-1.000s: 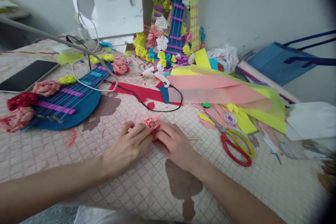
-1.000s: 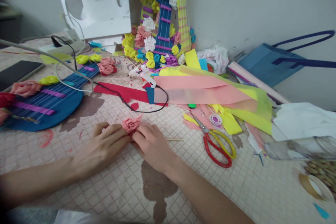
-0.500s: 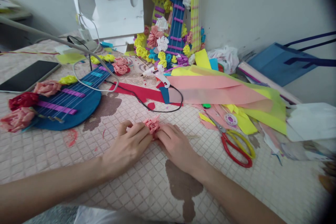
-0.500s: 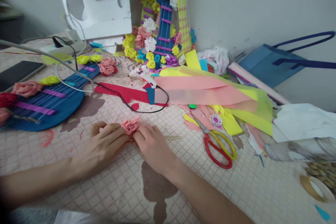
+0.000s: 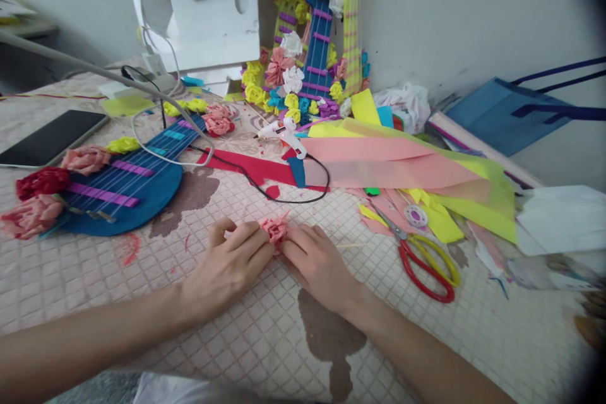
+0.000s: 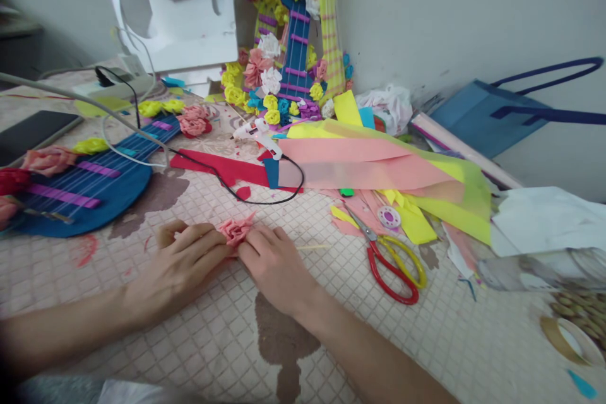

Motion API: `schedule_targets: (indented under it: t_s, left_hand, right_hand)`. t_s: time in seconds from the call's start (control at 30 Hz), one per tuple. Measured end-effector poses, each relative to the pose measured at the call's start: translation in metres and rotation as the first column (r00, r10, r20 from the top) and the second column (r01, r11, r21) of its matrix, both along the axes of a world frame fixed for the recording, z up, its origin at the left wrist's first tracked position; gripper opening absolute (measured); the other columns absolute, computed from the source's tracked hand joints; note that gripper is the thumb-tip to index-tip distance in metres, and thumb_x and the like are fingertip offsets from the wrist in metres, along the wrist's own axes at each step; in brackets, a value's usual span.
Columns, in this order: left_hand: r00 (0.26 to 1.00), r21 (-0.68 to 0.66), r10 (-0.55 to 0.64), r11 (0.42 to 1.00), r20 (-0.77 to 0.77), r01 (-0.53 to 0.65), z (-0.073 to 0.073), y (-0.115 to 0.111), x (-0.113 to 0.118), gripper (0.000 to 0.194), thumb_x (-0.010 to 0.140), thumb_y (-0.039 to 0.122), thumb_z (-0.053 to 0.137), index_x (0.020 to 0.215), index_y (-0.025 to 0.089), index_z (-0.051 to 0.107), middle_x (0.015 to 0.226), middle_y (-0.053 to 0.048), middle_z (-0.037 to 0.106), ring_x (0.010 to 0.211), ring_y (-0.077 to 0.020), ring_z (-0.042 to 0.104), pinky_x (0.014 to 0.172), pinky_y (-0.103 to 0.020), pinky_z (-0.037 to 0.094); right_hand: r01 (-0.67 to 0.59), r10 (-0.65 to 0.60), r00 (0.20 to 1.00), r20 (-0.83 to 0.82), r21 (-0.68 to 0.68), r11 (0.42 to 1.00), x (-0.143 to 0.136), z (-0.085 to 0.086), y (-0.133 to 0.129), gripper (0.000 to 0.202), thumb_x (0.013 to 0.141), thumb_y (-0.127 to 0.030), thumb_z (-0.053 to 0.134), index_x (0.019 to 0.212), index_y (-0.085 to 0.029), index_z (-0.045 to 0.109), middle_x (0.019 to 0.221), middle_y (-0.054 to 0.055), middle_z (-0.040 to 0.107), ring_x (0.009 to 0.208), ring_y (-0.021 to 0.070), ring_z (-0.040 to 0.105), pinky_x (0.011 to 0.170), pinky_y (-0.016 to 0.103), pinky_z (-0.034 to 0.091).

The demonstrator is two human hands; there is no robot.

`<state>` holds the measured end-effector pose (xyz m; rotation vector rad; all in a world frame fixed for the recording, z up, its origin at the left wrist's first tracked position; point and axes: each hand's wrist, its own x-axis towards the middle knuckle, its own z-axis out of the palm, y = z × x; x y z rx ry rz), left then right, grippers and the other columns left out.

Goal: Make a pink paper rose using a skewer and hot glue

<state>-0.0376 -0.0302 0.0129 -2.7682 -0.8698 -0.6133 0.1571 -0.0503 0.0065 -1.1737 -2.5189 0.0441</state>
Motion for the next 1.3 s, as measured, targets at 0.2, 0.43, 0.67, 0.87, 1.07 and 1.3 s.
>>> schedule_targets:
  t_s: [0.2,0.43,0.67,0.87,1.07,1.3]
  left_hand:
    - [1.000,0.006,0.009,1.000,-0.024,-0.009,-0.0052,0.0008,-0.0025,0.021,0.094,0.011,0.041,0.090,0.014,0.061,0.088,-0.005,0.063,0.091,-0.0225,0.053,0.077,-0.040,0.034]
    - [0.999,0.025,0.034,0.999,0.002,-0.034,-0.0015,0.0003,0.0005,0.023,0.096,0.015,0.038,0.092,0.016,0.061,0.086,-0.004,0.066,0.088,-0.0217,0.053,0.076,-0.040,0.032]
    - [0.997,0.021,0.037,0.999,-0.065,-0.036,-0.0025,0.0002,-0.0006,0.024,0.095,0.010,0.037,0.091,0.015,0.060,0.088,-0.005,0.065,0.089,-0.0216,0.052,0.075,-0.039,0.033]
    - [0.999,0.007,0.031,1.000,-0.042,-0.031,-0.0032,0.0003,-0.0004,0.018,0.094,0.011,0.042,0.092,0.014,0.060,0.087,-0.004,0.064,0.090,-0.0220,0.052,0.077,-0.039,0.033]
    - [0.998,0.030,0.011,0.999,0.060,-0.013,-0.0020,0.0024,0.0016,0.025,0.098,0.016,0.036,0.098,0.014,0.061,0.090,-0.005,0.065,0.089,-0.0215,0.051,0.077,-0.039,0.033]
    - [0.999,0.020,0.026,0.999,-0.022,-0.026,-0.0010,0.0023,0.0014,0.029,0.098,0.013,0.032,0.094,0.012,0.061,0.090,-0.005,0.064,0.090,-0.0217,0.051,0.076,-0.040,0.033]
  right_hand:
    - [0.033,-0.028,0.989,-0.149,0.031,0.999,-0.0002,-0.0010,-0.0010,0.015,0.093,-0.019,0.046,0.094,-0.016,0.060,0.097,0.008,0.062,0.093,0.0192,0.055,0.079,0.033,0.044]
    - [0.019,-0.014,0.996,-0.089,0.051,0.999,0.0000,-0.0022,0.0000,0.021,0.095,-0.015,0.041,0.087,-0.015,0.061,0.094,0.009,0.063,0.089,0.0199,0.055,0.077,0.034,0.045]
    - [0.039,-0.035,0.988,-0.152,0.022,0.999,0.0001,-0.0009,-0.0018,0.017,0.095,-0.018,0.044,0.097,-0.015,0.060,0.098,0.009,0.062,0.092,0.0202,0.055,0.078,0.035,0.045]
    - [0.037,-0.023,0.989,-0.148,0.090,0.995,-0.0012,-0.0021,-0.0020,0.019,0.094,-0.014,0.043,0.087,-0.014,0.060,0.088,0.007,0.061,0.083,0.0185,0.053,0.073,0.033,0.044]
    - [0.048,-0.041,0.995,-0.096,0.074,0.996,0.0002,-0.0023,-0.0008,0.018,0.093,-0.014,0.043,0.091,-0.015,0.061,0.089,0.007,0.062,0.083,0.0195,0.053,0.073,0.034,0.044]
    - [0.046,-0.041,0.996,-0.084,0.058,0.997,-0.0001,-0.0029,-0.0005,0.020,0.093,-0.014,0.042,0.094,-0.014,0.062,0.090,0.008,0.062,0.084,0.0204,0.054,0.073,0.036,0.046]
